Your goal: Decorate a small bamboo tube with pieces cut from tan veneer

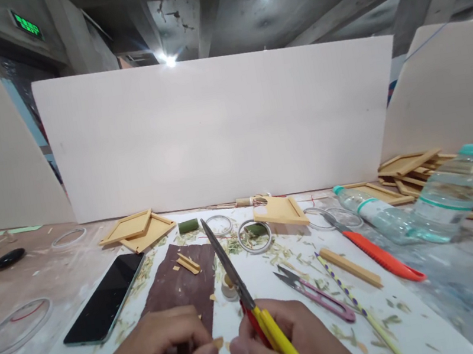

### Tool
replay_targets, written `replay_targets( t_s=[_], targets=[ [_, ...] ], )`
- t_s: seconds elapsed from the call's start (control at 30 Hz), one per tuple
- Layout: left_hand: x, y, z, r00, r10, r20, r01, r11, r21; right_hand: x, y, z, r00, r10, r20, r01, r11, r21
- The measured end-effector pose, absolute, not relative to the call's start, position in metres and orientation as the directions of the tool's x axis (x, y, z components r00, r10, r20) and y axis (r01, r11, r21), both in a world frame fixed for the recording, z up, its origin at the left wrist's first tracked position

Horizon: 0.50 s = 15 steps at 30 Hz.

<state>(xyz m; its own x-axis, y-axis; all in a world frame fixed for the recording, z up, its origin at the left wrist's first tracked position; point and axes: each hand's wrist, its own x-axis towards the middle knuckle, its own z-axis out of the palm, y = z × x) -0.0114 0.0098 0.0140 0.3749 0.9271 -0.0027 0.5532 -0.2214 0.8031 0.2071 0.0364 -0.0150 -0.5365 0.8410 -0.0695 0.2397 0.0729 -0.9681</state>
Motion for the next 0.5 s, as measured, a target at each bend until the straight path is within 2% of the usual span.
replay_targets(
  t_s=[0.1,0.23,0.5],
  targets=[
    [-0.0089,0.0081,0.0064,0.444,0.896,0.026,0.611,-0.323,0.723,0.2057,0.0348,-0.0186,-0.542,0.834,-0.101,0.293,0.075,-0.953],
    [-0.0099,0.0085,0.0045,0.52,0.847,0.109,0.591,-0.449,0.67,0.2011,0.0311,-0.0231,-0.49,0.861,-0.136,0.345,0.049,-0.937],
    [-0.0165,0.0123,0.0045,0.619,0.767,0.169,0.591,-0.596,0.543,0.1976,0.0291,-0.0134,-0.435,0.886,-0.164,0.279,-0.04,-0.959]
  ],
)
